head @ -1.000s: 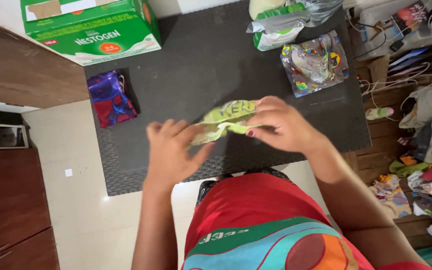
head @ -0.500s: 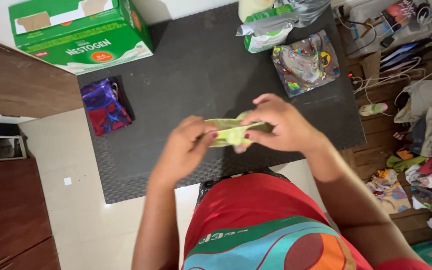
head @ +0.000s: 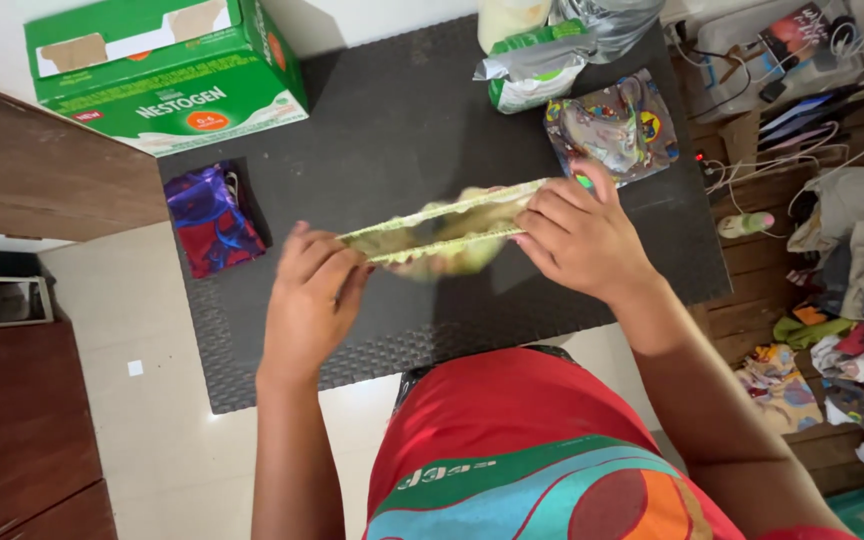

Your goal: Folding various items of infant and adult clothing on a table.

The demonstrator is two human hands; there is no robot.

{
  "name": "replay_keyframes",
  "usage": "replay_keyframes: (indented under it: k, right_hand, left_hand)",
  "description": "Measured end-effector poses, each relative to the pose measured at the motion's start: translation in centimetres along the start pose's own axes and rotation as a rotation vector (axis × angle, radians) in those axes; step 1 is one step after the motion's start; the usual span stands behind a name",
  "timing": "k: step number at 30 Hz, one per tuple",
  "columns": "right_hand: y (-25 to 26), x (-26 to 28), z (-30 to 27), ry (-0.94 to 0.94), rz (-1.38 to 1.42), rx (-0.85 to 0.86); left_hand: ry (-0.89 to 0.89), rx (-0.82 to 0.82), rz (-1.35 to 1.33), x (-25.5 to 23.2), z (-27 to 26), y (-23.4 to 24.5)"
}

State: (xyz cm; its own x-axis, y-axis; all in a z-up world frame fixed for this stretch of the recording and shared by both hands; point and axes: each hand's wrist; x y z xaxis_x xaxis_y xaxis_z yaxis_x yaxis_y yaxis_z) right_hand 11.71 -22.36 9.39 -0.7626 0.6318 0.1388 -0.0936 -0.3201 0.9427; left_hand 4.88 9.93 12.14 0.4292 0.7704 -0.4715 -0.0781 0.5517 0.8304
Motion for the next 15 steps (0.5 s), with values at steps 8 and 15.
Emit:
replay_keyframes:
  k: [8,15]
  right_hand:
    - [-0.1,0.0,-1.5,-0.057,0.089,-0.054]
    - [1.1,-1.1,-1.1,-0.109,0.627,0.091]
  left_hand:
    - [0.151,0.021,-0.349,0.6,-2.2,0.5]
    - [0.202,0.077,-0.422,1.5,-1.6,2.6]
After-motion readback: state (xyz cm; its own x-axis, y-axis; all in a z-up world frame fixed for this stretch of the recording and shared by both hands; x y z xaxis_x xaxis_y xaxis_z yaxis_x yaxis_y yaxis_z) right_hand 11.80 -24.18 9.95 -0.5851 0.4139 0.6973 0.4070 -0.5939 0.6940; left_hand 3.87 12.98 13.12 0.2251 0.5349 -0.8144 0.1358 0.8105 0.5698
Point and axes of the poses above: each hand's wrist, its own z-axis towards the middle knuckle, its own y-axis out of the back of the hand, x = y × z, and after that the axes turned 11 degrees about x, right-handed
